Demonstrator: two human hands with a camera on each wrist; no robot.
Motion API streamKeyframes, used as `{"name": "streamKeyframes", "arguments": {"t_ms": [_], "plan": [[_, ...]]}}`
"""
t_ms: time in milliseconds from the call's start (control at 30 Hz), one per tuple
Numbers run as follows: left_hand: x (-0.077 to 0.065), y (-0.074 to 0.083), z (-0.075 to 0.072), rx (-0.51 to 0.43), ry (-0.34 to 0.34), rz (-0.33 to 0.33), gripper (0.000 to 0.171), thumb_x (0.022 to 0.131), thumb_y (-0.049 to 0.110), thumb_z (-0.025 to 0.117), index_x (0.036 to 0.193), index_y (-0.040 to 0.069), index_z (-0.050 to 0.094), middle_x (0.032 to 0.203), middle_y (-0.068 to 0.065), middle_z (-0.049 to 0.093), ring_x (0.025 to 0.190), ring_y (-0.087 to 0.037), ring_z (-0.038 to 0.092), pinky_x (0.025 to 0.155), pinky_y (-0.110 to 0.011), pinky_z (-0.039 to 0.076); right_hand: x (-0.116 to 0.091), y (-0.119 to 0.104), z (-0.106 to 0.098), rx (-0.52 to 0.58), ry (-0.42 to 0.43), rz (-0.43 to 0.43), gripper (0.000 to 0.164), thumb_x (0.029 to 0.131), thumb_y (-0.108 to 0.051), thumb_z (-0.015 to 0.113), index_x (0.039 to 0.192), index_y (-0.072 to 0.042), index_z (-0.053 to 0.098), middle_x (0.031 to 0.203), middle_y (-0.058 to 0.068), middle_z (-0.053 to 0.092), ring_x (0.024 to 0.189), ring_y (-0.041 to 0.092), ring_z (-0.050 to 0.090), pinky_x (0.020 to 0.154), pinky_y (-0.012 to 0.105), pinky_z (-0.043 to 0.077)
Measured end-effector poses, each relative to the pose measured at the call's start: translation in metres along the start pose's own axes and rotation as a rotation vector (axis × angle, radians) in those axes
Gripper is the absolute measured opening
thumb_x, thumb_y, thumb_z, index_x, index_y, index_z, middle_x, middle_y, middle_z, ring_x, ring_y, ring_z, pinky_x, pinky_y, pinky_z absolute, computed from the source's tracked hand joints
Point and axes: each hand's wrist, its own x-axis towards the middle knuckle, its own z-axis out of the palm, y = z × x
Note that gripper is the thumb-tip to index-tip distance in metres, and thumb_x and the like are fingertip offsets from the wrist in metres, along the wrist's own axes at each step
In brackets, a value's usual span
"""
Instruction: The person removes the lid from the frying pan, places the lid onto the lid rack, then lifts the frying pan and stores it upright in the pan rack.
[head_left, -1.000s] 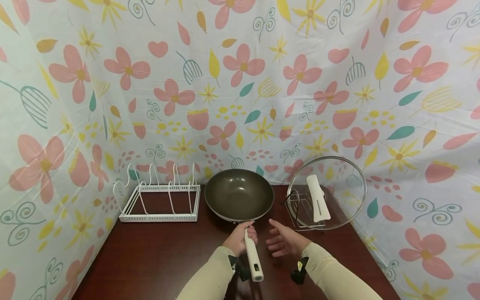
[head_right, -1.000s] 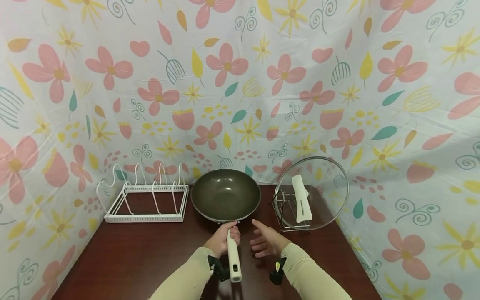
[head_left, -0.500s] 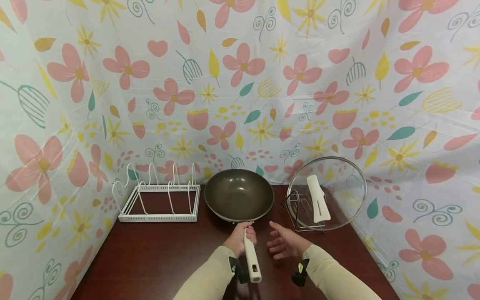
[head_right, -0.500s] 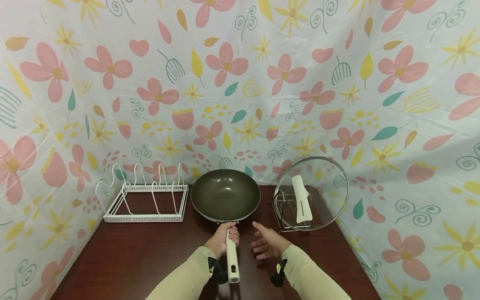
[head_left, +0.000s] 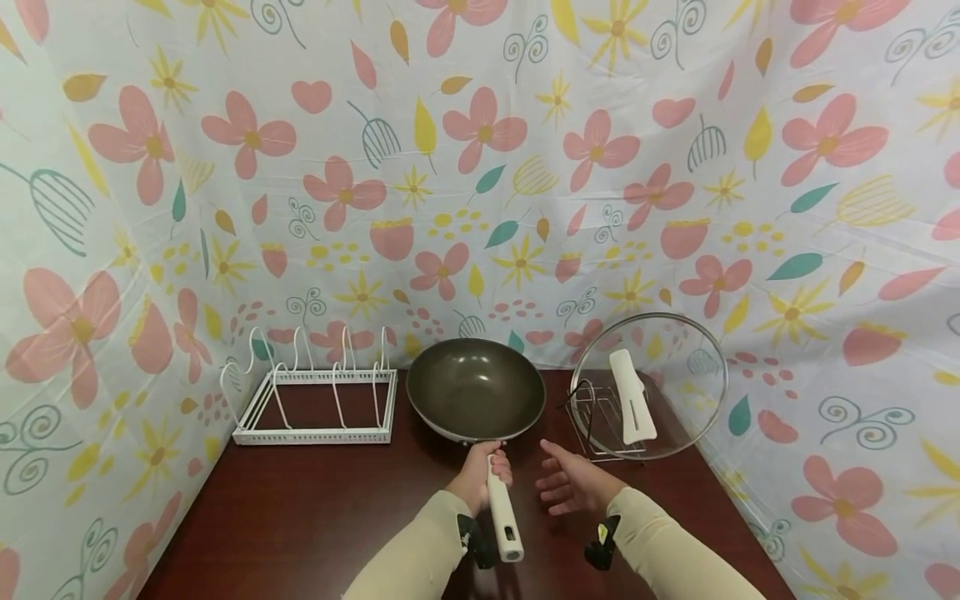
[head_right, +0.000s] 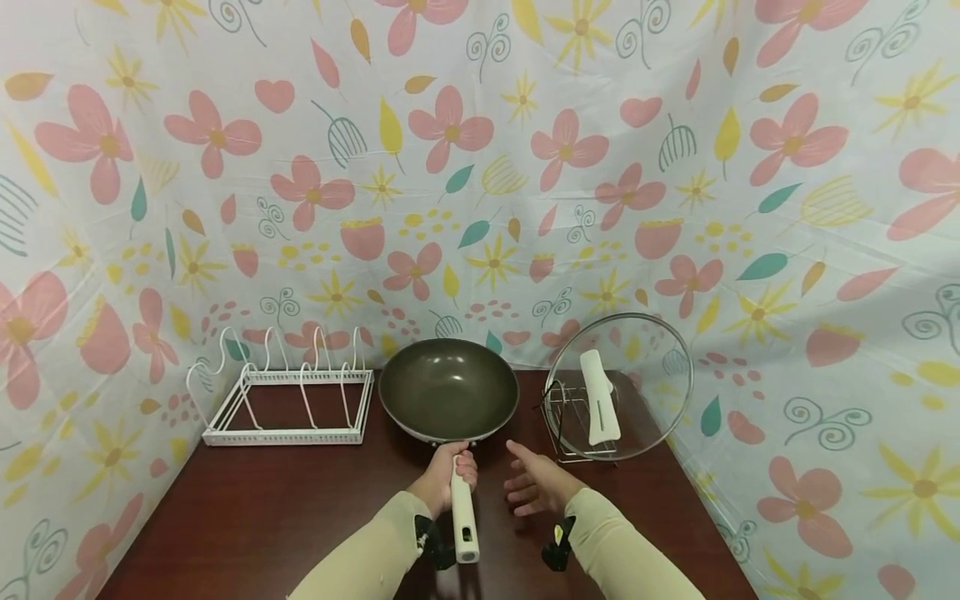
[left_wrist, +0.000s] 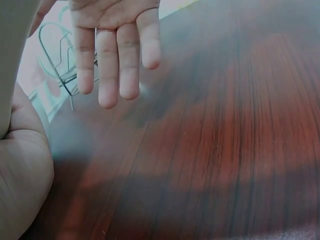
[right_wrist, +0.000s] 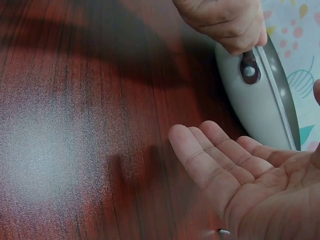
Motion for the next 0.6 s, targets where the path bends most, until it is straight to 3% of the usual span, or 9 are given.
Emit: {"name": "streamKeyframes", "arguments": {"t_ms": [200,367,600], "plan": [[-0.001,0.003,0.007,0.033,0.002,0.015,0.032,0.104,0.022,0.035,0.072,0.019,0.035,0.053,0.016,0.030,0.038,0.006,0.030,0.043,-0.012,0.027,0.000,0.003,0.000,0.004,-0.001,-0.011,0.099,0.096,-0.069,0.044,0.147,0.014,0.030,0.130,0.037,0.056,0.117,0.050,0.059,0.085,0.056,0.055],[-0.004,0.008,0.021,0.081,-0.005,0.046,0.033,0.104,0.023,0.036,0.071,0.019,0.035,0.051,0.016,0.031,0.038,0.005,0.029,0.043,-0.012,0.027,-0.001,0.004,0.001,0.005,0.017,-0.016,0.100,0.095,-0.070,0.047,0.146,0.014,0.032,0.128,0.037,0.058,0.115,0.049,0.061,0.084,0.057,0.055],[-0.003,0.017,0.035,0.159,0.021,0.084,0.032,0.102,0.025,0.038,0.070,0.020,0.037,0.052,0.015,0.031,0.040,0.003,0.030,0.043,-0.014,0.028,-0.004,-0.001,0.006,0.005,-0.041,-0.034,0.103,0.095,-0.071,0.046,0.147,0.015,0.029,0.132,0.039,0.055,0.119,0.052,0.058,0.087,0.058,0.054]]}}
